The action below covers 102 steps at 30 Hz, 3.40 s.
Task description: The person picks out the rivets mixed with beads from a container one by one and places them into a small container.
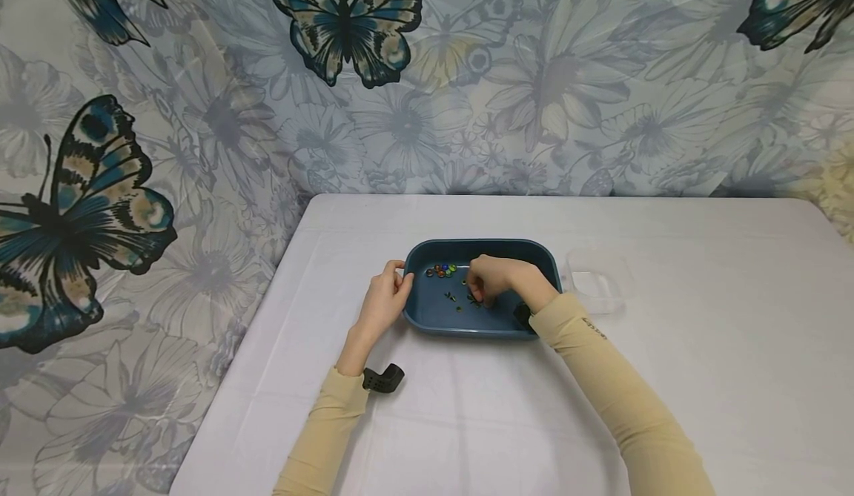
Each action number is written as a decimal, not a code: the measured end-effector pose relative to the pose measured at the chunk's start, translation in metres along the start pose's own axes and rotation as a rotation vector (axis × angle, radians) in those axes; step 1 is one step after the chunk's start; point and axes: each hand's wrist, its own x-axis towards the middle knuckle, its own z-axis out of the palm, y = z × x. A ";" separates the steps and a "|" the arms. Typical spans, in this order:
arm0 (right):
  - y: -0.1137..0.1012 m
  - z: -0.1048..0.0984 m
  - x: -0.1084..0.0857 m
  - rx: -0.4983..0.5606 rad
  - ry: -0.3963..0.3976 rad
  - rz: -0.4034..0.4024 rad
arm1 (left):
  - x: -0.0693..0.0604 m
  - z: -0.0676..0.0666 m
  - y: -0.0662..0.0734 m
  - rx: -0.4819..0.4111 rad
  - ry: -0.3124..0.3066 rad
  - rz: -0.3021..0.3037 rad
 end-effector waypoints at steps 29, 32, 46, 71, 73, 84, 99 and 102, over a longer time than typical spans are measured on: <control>0.002 -0.014 -0.008 -0.017 0.073 -0.044 | 0.000 -0.001 0.001 -0.007 0.002 0.006; 0.002 -0.016 -0.010 -0.015 0.081 -0.042 | 0.001 0.000 0.000 -0.010 0.002 0.003; 0.001 -0.023 -0.021 0.010 0.099 -0.024 | 0.000 0.000 -0.001 -0.018 -0.008 -0.002; 0.002 -0.039 -0.044 0.007 0.169 -0.040 | 0.001 0.001 -0.001 -0.015 -0.001 0.007; 0.003 -0.039 -0.045 0.002 0.176 -0.044 | 0.001 0.000 -0.001 -0.018 -0.004 0.002; 0.005 -0.042 -0.055 0.004 0.198 -0.042 | 0.000 0.000 -0.001 -0.018 -0.003 0.009; 0.008 -0.046 -0.069 0.012 0.227 0.015 | 0.000 -0.001 -0.001 -0.026 0.008 0.025; 0.009 -0.046 -0.072 0.012 0.238 0.020 | 0.000 -0.001 -0.001 -0.027 0.009 0.029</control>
